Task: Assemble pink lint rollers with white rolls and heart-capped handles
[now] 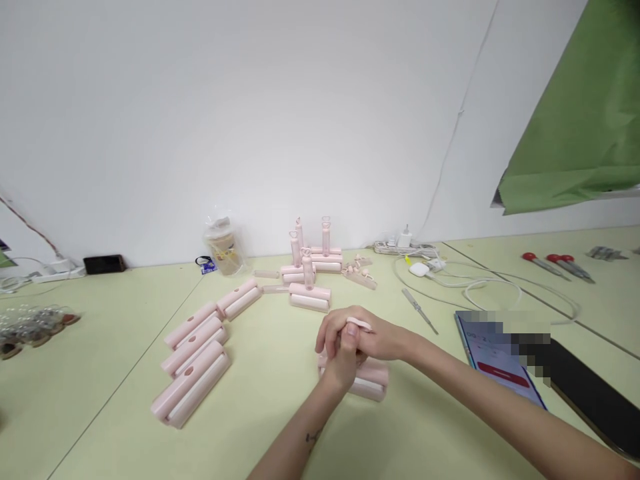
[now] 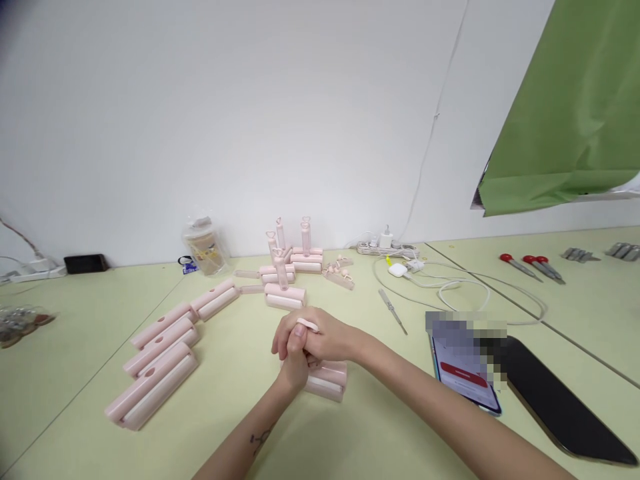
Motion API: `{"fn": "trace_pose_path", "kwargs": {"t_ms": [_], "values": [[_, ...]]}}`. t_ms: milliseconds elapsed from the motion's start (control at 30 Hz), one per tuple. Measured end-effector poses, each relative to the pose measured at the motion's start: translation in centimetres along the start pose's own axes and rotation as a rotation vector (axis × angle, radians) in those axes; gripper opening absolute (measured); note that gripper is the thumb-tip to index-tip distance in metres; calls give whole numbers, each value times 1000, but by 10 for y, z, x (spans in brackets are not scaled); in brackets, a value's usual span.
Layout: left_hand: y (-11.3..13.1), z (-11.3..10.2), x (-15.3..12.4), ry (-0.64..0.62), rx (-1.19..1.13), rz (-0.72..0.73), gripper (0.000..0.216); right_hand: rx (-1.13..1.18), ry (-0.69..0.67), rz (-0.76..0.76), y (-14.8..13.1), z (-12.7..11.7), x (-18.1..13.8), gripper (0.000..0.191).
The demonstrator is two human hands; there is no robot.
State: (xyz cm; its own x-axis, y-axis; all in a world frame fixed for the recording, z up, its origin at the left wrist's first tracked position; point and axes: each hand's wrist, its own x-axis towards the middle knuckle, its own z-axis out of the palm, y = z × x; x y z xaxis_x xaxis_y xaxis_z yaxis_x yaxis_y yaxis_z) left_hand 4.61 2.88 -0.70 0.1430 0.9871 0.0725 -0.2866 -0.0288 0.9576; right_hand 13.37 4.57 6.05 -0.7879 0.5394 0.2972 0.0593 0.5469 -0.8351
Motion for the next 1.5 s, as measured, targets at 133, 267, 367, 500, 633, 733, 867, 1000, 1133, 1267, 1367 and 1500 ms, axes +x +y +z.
{"fn": "trace_pose_path", "kwargs": {"t_ms": [133,267,367,500,633,733,867,1000,1133,1267,1367,1500], "values": [[-2,1,3,-52,16,3,60,61,-99,74,-3,-6,1,28],[-3,3,4,-65,15,6,63,85,-92,98,0,-6,3,27],[-2,3,2,-44,1,36,63,74,-35,127,3,-2,1,22],[3,2,-1,-82,-27,115,62,-8,394,98,10,5,-9,10],[8,-1,-2,-177,-51,168,64,13,536,42,18,7,-25,20],[13,-4,-6,-212,-58,170,57,60,646,106,20,7,-34,26],[23,-8,-17,-273,87,137,33,-8,665,189,18,3,-41,27],[25,-10,-18,-313,234,160,26,-103,573,137,14,-5,-42,27],[22,-8,-11,-389,161,180,42,-104,410,137,7,-8,-36,35],[22,-3,-7,-501,38,23,16,-66,222,220,0,-11,-29,33],[20,-1,-8,-516,-5,-79,11,-65,62,140,-4,-15,-24,27],[18,-1,-8,-541,-29,-101,29,-5,-51,97,-7,-12,-19,25]]}}
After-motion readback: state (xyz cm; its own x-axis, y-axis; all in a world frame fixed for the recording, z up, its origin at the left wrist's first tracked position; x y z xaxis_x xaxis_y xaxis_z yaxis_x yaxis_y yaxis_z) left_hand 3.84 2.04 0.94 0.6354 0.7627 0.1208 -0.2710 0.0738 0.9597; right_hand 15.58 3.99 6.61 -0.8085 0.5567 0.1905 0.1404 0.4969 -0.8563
